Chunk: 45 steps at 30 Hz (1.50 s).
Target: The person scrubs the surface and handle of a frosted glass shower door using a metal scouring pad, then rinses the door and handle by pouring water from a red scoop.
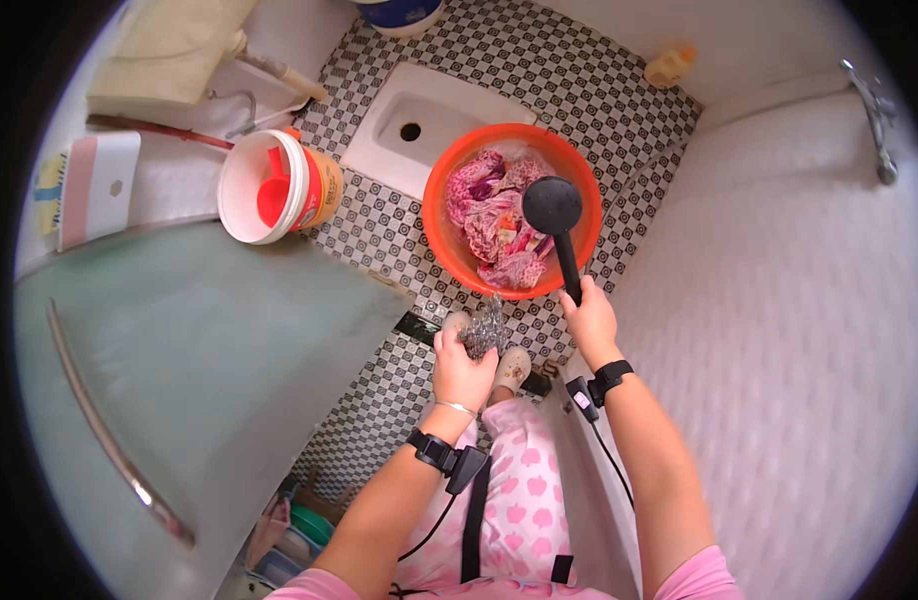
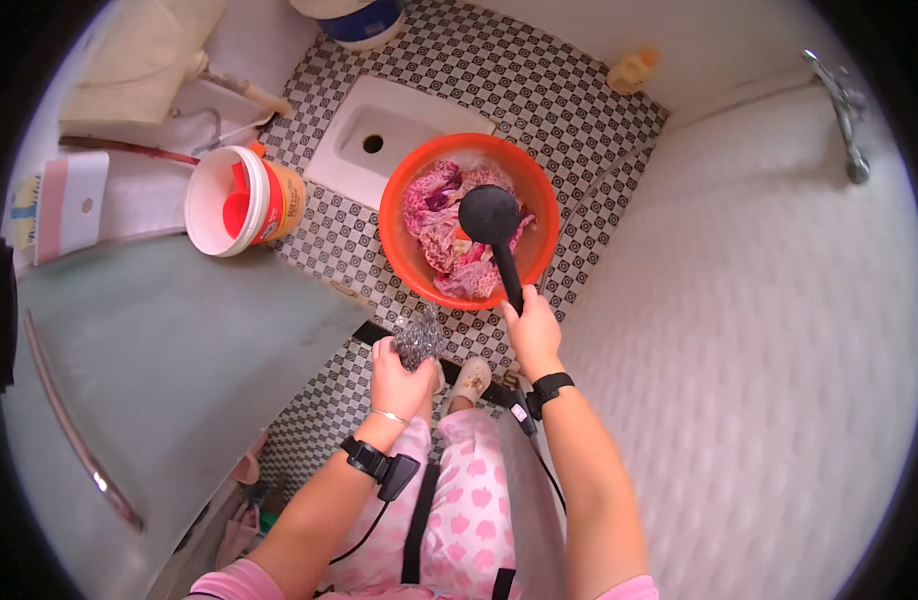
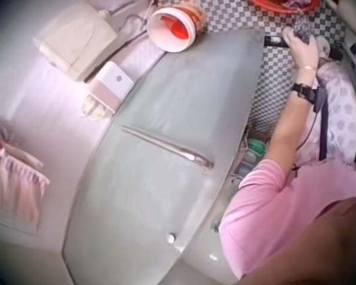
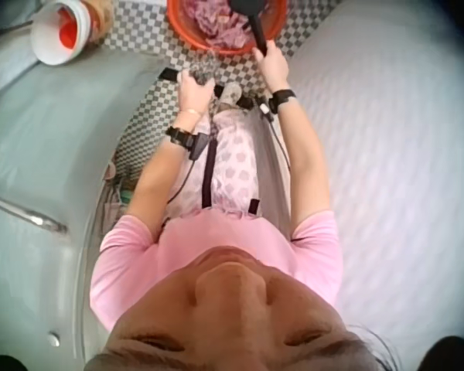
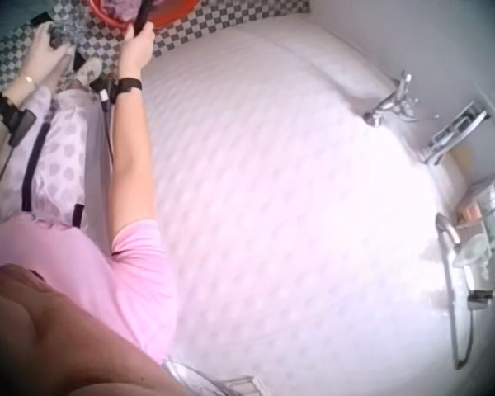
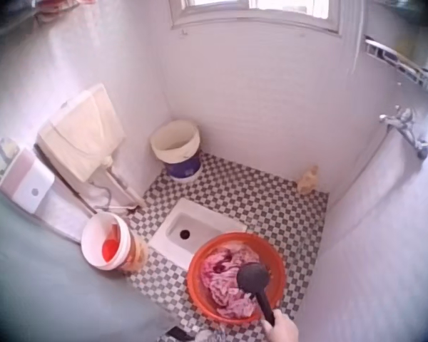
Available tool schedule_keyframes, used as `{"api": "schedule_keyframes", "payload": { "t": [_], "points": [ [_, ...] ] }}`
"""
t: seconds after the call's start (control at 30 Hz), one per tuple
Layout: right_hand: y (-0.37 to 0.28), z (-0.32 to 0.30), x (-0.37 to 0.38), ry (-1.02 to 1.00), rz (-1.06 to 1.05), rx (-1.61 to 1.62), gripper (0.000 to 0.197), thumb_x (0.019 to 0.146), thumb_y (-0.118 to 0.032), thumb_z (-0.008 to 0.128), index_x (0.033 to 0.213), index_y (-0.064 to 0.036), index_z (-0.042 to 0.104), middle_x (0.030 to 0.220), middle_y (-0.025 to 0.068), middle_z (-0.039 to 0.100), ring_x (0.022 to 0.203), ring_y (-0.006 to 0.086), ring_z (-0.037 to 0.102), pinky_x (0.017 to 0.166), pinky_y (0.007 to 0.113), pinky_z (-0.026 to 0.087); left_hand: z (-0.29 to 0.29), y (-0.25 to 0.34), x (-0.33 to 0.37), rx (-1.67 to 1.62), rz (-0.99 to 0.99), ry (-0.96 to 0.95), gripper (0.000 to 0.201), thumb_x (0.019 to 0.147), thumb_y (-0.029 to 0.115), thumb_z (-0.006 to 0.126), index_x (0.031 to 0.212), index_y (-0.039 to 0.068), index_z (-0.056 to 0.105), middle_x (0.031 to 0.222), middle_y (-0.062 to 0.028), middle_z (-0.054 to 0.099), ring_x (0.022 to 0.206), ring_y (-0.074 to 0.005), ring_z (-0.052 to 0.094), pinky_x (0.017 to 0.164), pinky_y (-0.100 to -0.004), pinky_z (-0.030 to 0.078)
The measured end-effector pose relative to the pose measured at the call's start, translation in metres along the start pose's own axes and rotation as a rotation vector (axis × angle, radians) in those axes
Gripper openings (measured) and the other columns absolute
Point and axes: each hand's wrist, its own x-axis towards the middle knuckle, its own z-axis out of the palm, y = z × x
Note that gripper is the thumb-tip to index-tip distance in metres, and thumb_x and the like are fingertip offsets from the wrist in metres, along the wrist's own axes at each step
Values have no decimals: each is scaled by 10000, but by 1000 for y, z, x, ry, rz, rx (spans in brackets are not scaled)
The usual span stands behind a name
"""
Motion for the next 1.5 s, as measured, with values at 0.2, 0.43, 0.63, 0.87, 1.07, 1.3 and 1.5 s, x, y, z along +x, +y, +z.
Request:
{"api": "schedule_keyframes", "payload": {
  "t": [0.2, 0.43, 0.63, 0.87, 1.07, 1.3, 1.5],
  "points": [
    [8, 60, 71, -123, 59, -53, 330, 878, -350, 623, 1082, -110, 525, 858, 186, 645, 802, 388, 638, 670, 494, 499, 40, -21, 53, -10, -100, -13, 483, 714, 188, 742, 1070, -35, 505, 1056, -229, 519, 981, -409, 550, 880, -429, 464],
    [35, 150, 178, -198, -17, -76, 307, 891, -271, 602, 1096, -67, 500, 818, 211, 650, 794, 415, 638, 688, 526, 499, 72, -51, 102, 86, -83, -110, 486, 726, 175, 735, 1110, 3, 493, 1100, -210, 521, 968, -409, 578, 831, -450, 491],
    [30, 185, 256, -331, 112, -109, 453, 896, -202, 557, 1317, -76, 450, 1013, 234, 651, 908, 410, 642, 793, 501, 514, 79, -73, 114, 129, -46, -109, 422, 726, 143, 713, 1025, -41, 480, 1006, -205, 501, 900, -398, 530, 803, -430, 464],
    [45, 180, 245, -175, -79, -1, 578, 879, -93, 483, 1437, -176, 361, 1330, 207, 477, 1055, 406, 590, 861, 483, 500, 82, -52, 111, 95, -127, -143, 388, 711, 110, 722, 989, -39, 497, 981, -199, 507, 925, -380, 523, 830, -404, 443],
    [50, 139, 206, -181, -157, 128, 657, 812, -101, 582, 1431, -170, 373, 1315, 226, 480, 1042, 405, 583, 849, 475, 510, 69, 9, 109, 50, -168, -174, 391, 713, 122, 723, 987, -30, 491, 975, -193, 505, 916, -388, 524, 826, -407, 450],
    [50, 55, 109, -276, -143, 224, 644, 826, -135, 608, 1422, -93, 369, 1246, 234, 533, 1072, 408, 568, 899, 452, 491, 31, 73, 75, 214, -53, -182, 457, 714, 187, 745, 1025, -10, 475, 1043, -198, 501, 851, -410, 578, 754, -444, 495],
    [33, -16, 73, -323, -91, 303, 619, 847, -230, 633, 1406, -100, 401, 1152, 231, 591, 1020, 406, 597, 870, 456, 498, 28, 141, 48, 181, 42, -141, 462, 707, 170, 750, 1027, -22, 478, 1015, -212, 507, 877, -401, 571, 775, -433, 488]
  ]
}}
